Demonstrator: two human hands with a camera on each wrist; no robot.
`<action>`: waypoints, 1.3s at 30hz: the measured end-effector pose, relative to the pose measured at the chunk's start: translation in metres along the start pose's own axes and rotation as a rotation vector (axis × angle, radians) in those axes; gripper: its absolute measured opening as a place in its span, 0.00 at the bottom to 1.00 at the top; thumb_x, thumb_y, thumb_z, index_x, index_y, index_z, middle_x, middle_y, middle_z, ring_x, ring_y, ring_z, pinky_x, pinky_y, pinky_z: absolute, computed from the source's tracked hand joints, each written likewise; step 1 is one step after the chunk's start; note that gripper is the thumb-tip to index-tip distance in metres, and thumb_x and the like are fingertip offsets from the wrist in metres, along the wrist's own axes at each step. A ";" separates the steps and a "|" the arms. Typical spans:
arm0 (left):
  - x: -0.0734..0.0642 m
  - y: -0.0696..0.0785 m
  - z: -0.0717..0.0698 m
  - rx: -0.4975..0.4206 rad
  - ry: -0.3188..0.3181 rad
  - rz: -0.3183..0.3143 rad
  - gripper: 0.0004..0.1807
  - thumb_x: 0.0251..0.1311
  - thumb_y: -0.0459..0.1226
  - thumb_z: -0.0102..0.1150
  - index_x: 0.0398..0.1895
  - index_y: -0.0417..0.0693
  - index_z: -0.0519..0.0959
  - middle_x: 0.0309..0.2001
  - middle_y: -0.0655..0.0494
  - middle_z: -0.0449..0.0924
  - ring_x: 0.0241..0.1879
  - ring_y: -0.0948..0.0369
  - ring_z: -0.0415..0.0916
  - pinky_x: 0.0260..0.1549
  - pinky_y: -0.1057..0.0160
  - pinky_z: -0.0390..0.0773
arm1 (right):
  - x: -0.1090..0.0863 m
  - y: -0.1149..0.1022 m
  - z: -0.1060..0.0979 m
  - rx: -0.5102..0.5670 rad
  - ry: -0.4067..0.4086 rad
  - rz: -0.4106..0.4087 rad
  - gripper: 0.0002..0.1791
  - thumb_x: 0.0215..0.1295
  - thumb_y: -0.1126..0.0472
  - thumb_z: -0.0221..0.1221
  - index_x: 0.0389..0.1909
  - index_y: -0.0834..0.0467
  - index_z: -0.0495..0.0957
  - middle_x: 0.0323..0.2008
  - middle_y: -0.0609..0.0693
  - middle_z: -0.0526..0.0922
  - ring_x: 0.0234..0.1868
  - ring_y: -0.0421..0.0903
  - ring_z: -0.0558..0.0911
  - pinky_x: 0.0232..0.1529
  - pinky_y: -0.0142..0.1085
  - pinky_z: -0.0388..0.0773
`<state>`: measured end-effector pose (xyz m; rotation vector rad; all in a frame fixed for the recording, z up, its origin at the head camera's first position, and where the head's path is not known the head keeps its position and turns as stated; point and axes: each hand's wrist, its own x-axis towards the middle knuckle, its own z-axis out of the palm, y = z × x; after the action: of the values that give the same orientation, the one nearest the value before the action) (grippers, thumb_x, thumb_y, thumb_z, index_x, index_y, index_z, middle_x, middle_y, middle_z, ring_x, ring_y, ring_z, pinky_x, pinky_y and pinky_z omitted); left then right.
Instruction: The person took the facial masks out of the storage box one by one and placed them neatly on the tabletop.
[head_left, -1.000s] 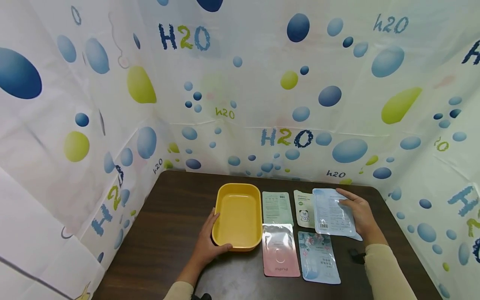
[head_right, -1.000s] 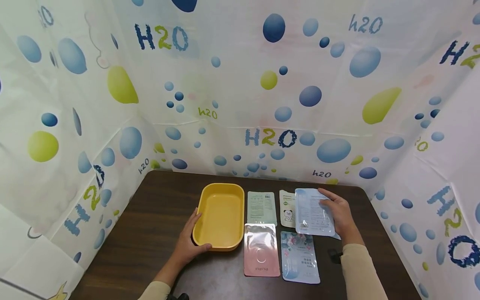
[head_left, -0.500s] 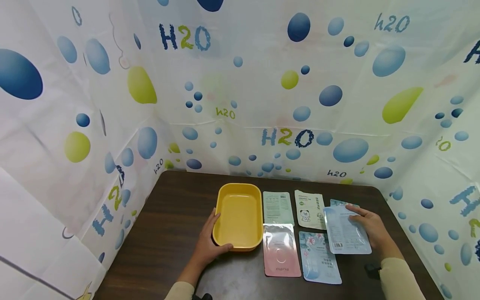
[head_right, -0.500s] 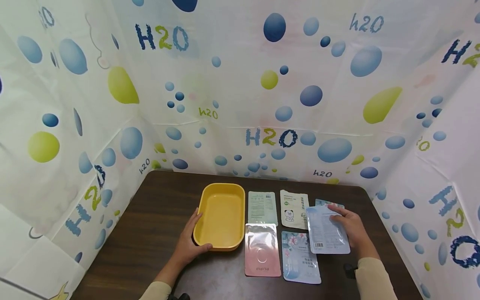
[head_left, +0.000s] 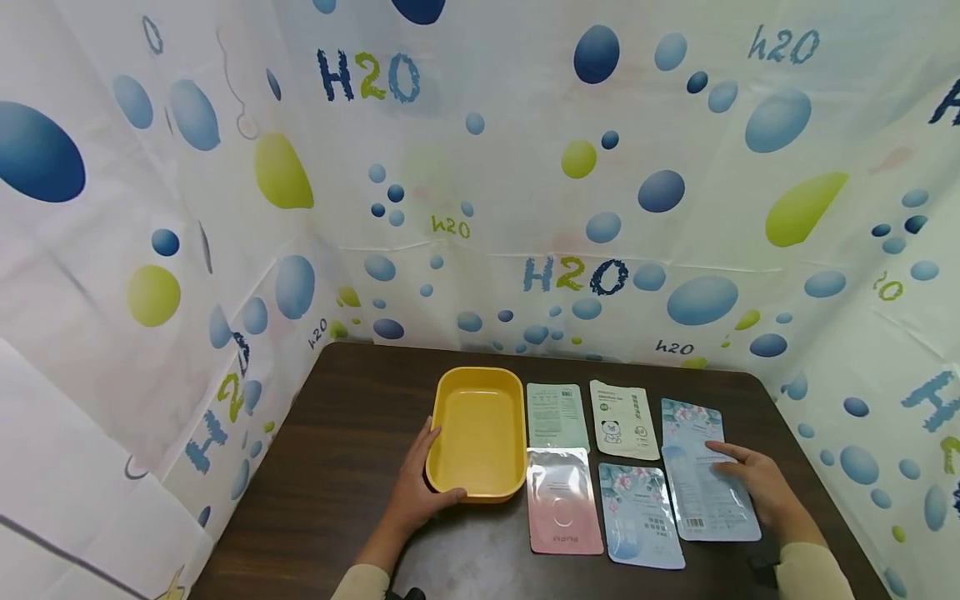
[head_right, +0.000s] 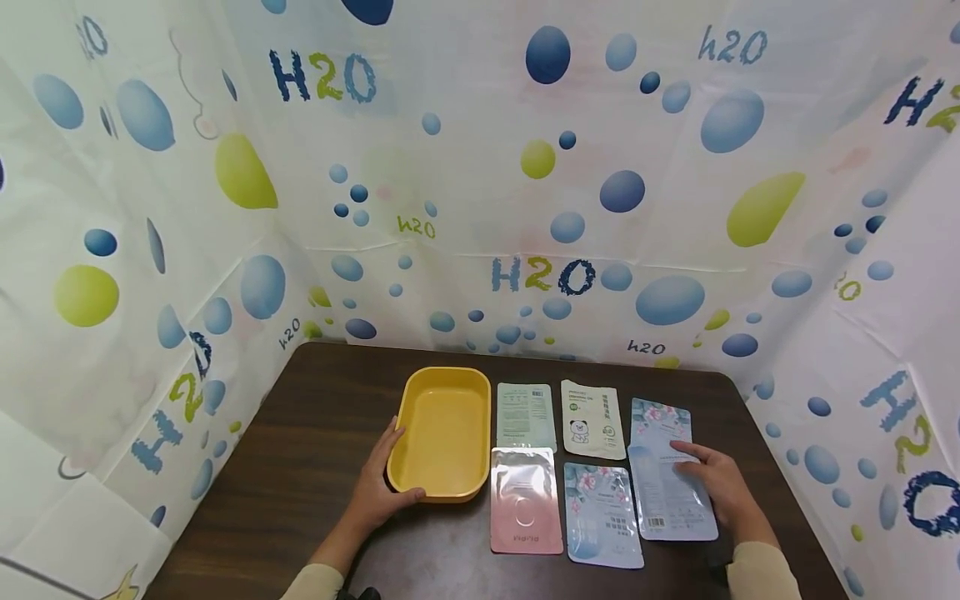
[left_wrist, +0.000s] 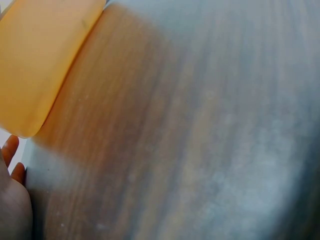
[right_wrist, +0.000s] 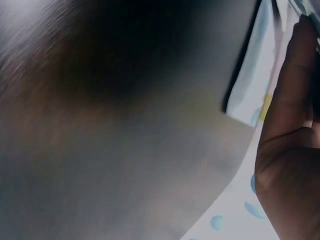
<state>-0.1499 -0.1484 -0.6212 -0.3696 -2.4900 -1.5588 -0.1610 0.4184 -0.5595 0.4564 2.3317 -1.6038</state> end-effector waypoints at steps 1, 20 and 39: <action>0.000 0.000 0.000 -0.001 -0.001 -0.001 0.60 0.37 0.47 0.84 0.78 0.54 0.62 0.83 0.55 0.50 0.79 0.43 0.53 0.69 0.32 0.61 | -0.001 0.002 0.000 -0.013 0.001 -0.006 0.30 0.74 0.61 0.56 0.74 0.63 0.66 0.75 0.76 0.54 0.41 0.45 0.86 0.42 0.38 0.86; 0.001 0.004 -0.001 0.000 -0.001 -0.003 0.61 0.36 0.47 0.84 0.78 0.46 0.62 0.83 0.54 0.50 0.79 0.44 0.53 0.69 0.32 0.61 | -0.010 0.015 0.018 -0.611 0.128 -0.043 0.27 0.52 0.61 0.70 0.54 0.65 0.80 0.64 0.80 0.68 0.62 0.79 0.67 0.62 0.73 0.62; 0.000 0.002 0.001 0.005 0.004 -0.026 0.61 0.35 0.47 0.85 0.78 0.52 0.63 0.83 0.55 0.51 0.79 0.47 0.54 0.71 0.43 0.62 | -0.026 0.016 0.022 -0.752 0.162 -0.008 0.54 0.47 0.43 0.77 0.68 0.70 0.65 0.63 0.82 0.66 0.62 0.81 0.67 0.59 0.73 0.67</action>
<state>-0.1490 -0.1471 -0.6200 -0.3339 -2.5051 -1.5611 -0.1298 0.4008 -0.5705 0.3998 2.8116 -0.6025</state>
